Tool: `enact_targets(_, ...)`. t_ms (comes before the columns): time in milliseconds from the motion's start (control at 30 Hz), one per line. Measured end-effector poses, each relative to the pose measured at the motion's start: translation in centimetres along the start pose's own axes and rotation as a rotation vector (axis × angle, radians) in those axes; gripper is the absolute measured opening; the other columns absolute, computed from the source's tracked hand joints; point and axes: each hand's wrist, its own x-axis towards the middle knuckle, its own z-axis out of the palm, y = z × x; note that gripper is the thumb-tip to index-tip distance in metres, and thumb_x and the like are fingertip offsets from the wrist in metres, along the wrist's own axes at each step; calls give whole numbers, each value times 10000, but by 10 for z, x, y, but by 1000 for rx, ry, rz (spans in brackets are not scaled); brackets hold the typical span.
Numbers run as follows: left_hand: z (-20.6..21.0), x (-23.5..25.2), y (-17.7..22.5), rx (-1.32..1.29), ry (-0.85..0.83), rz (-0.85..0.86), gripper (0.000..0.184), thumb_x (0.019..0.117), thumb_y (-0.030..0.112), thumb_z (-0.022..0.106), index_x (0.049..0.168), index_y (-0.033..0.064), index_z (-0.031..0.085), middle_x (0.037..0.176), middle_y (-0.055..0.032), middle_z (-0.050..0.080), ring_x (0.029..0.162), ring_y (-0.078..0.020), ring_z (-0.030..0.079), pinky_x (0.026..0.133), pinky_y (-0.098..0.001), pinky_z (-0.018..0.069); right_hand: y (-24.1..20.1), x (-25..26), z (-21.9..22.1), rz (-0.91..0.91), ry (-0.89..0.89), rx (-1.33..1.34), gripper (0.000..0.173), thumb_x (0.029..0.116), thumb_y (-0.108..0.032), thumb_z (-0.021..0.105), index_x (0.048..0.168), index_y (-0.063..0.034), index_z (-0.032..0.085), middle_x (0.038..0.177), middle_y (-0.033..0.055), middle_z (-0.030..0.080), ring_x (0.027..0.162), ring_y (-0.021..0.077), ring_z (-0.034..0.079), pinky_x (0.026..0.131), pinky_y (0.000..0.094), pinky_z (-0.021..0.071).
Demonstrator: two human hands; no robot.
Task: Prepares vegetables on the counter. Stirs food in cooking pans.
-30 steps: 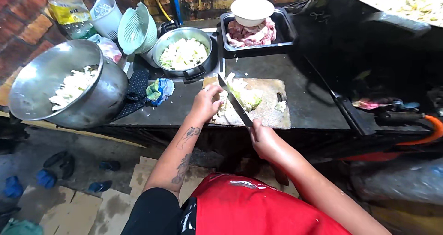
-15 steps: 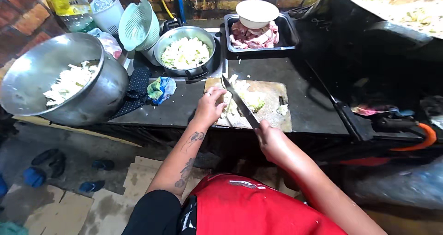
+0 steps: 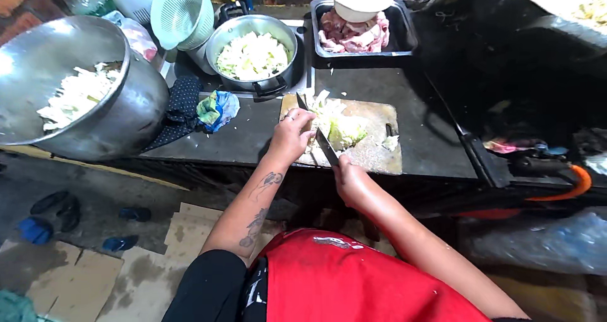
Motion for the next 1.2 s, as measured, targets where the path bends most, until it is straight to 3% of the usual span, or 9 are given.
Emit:
enact_targets(133,2,-2,2,-4,-10,10,332,886,50,758,1216,64,726,1312,-172,659,1162,-313,674,970,-487,561,4,15,24,20,-14,-12,285,1127,-206,351,1319,-22,450,965,196,662,867,324,717,788,487,582)
enact_targets(267,11,-6,-6,-36,26,44,395,896,105,761,1286,85,703,1360,-194,618,1244,-337,614,1030,-494,523,8,17,28,-3,-1,2,251,1117,-185,382,1289,-20,458,951,189,656,870,319,710,790,477,577)
enact_targets(400,35,-15,-16,5,84,-24,648,858,262,762,1474,228,567,1615,-256,327,1477,-444,344,1179,-584,342,15,16,16,-24,-8,22,285,1132,-242,358,1283,-31,476,929,180,639,753,278,697,721,441,582)
enact_targets(567,38,-12,-12,-28,-31,-115,642,955,232,693,1553,239,461,1586,-260,372,1343,-436,522,1033,-593,493,24,15,9,7,35,35,291,1131,-240,369,1251,-5,492,902,188,641,729,291,694,715,451,582)
enact_targets(667,23,-5,4,142,-54,-124,650,925,206,691,1533,317,490,1565,-242,404,1382,-465,446,1065,-612,440,28,16,2,43,41,49,300,1133,-252,360,1260,-11,484,903,191,640,720,290,695,705,448,584)
enact_targets(767,5,8,26,352,-249,-246,744,879,150,711,1546,365,459,1567,-263,389,1398,-508,404,1041,-610,462,33,17,-3,79,47,66,305,1131,-245,364,1276,-5,482,902,197,643,722,289,697,708,450,583)
enact_targets(900,7,24,16,411,-472,-313,870,814,127,787,1582,273,406,1481,-290,476,1359,-522,445,1027,-636,468,35,18,-3,99,65,75,297,1131,-254,370,1266,-13,478,871,182,643,685,273,695,683,433,589)
enact_targets(1067,-14,19,6,249,-384,-287,938,808,348,867,1594,195,379,1581,-239,403,1393,-457,456,1119,-617,399,29,2,-2,3,191,48,305,1132,-268,337,1219,-20,493,831,169,642,748,310,705,724,485,580)
enact_targets(1200,-28,6,-2,171,-332,-396,710,889,274,811,1470,8,503,1372,-259,553,1130,-368,646,979,-522,539,24,-2,2,-33,166,-1,290,1133,-271,339,1194,-35,497,835,158,640,792,312,706,741,481,574)
